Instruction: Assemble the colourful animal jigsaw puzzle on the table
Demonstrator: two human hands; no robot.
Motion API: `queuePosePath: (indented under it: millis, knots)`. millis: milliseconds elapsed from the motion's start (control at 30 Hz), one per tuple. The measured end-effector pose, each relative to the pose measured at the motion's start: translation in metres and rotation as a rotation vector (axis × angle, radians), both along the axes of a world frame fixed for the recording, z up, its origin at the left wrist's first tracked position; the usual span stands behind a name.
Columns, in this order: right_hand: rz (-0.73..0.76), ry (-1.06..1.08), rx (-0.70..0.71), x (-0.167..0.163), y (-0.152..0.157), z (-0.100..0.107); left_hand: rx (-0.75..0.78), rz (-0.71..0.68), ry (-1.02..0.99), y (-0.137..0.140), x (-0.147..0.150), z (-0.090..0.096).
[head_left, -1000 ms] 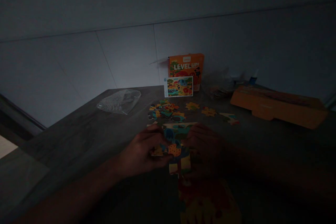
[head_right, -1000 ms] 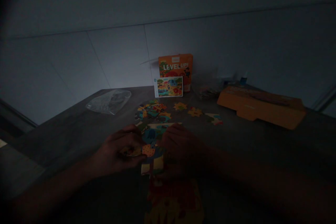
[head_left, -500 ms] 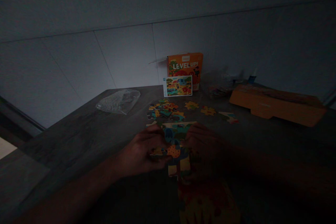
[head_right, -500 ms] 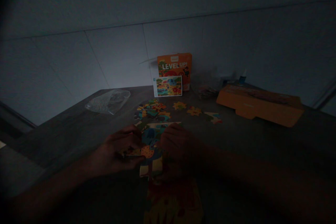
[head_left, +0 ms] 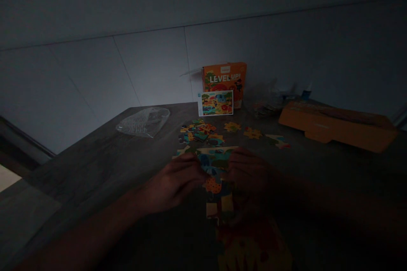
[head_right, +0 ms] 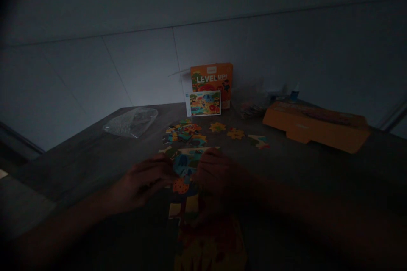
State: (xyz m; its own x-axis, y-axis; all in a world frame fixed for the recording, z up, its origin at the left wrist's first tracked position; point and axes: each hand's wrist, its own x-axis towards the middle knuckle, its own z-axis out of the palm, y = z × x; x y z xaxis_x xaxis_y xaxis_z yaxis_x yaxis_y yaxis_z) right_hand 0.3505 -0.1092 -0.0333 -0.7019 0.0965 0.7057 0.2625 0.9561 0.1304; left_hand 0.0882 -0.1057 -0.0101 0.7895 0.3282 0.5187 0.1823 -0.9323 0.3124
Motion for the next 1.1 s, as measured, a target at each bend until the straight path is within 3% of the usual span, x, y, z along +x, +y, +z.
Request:
queuePosePath:
  millis: [167, 300, 467, 800, 1100]
  knots:
    - [-0.073, 0.066, -0.036, -0.001, -0.001, 0.0, -0.096, 0.115, -0.074, -0.003, -0.002, 0.001]
    - [-0.131, 0.108, -0.032, 0.001, -0.003, 0.004, -0.209, 0.072, -0.005, -0.007, 0.0, 0.001]
    - [-0.118, 0.11, -0.013, 0.003, 0.0, 0.005, -0.198, 0.011, 0.113, -0.017, 0.009, -0.002]
    - [-0.005, -0.083, 0.004, 0.0, -0.004, 0.004, -0.184, 0.201, -0.201, -0.004, -0.002, 0.003]
    - [0.011, -0.045, 0.001, 0.0, -0.005, 0.004, -0.121, 0.162, 0.03, -0.007, 0.003, 0.004]
